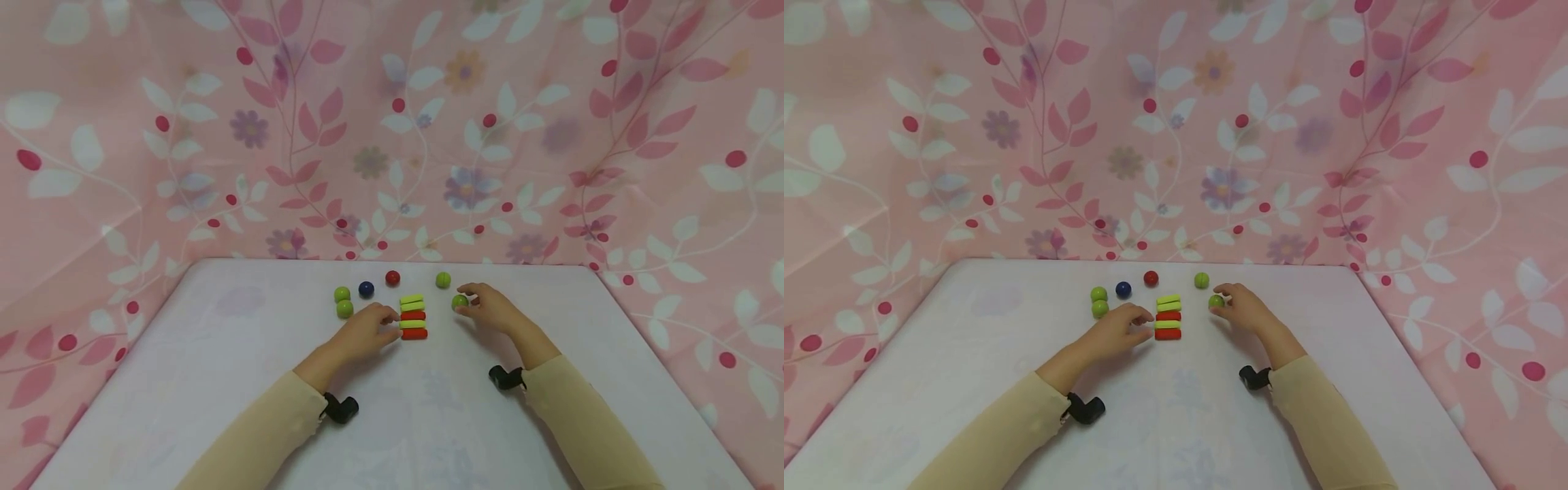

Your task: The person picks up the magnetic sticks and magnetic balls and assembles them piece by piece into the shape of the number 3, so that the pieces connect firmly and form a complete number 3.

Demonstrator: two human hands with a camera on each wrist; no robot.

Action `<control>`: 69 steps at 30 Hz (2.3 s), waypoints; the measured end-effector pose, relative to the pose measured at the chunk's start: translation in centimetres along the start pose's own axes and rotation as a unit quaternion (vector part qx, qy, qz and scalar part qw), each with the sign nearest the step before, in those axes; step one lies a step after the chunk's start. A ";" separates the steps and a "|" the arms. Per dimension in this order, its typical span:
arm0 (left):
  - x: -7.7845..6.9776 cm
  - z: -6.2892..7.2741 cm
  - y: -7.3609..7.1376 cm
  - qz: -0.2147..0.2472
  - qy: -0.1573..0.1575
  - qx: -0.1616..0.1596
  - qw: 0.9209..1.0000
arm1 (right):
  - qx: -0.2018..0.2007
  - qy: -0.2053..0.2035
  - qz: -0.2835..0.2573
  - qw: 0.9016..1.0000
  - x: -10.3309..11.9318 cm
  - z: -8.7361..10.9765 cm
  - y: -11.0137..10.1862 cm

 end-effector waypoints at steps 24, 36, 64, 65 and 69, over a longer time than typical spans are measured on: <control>-1.6 -1.3 1.6 0.007 -0.007 -0.004 1.000 | 0.005 0.029 -0.070 0.997 -0.6 -1.2 0.4; -1.4 -1.7 2.0 0.003 -0.022 0.000 1.000 | 0.004 0.039 -0.072 0.997 -0.8 -1.3 0.5; -1.9 -0.8 1.6 -0.013 -0.029 -0.002 0.999 | 0.047 0.024 -0.075 0.996 0.6 1.3 0.5; -1.9 -0.6 1.6 -0.015 -0.027 -0.001 1.000 | 0.050 0.023 -0.076 0.996 0.7 1.4 0.5; -1.7 -0.1 1.3 -0.009 -0.024 0.002 1.000 | 0.063 0.000 -0.069 0.996 1.3 2.0 0.6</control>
Point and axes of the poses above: each hand's wrist, its own z-axis away from the middle knuckle, its own y-axis out of the palm, x = y × z, the point moved 6 cm from there along -z, towards the middle knuckle, and after that the axes turned 3 degrees about x, right-handed, at the moved point
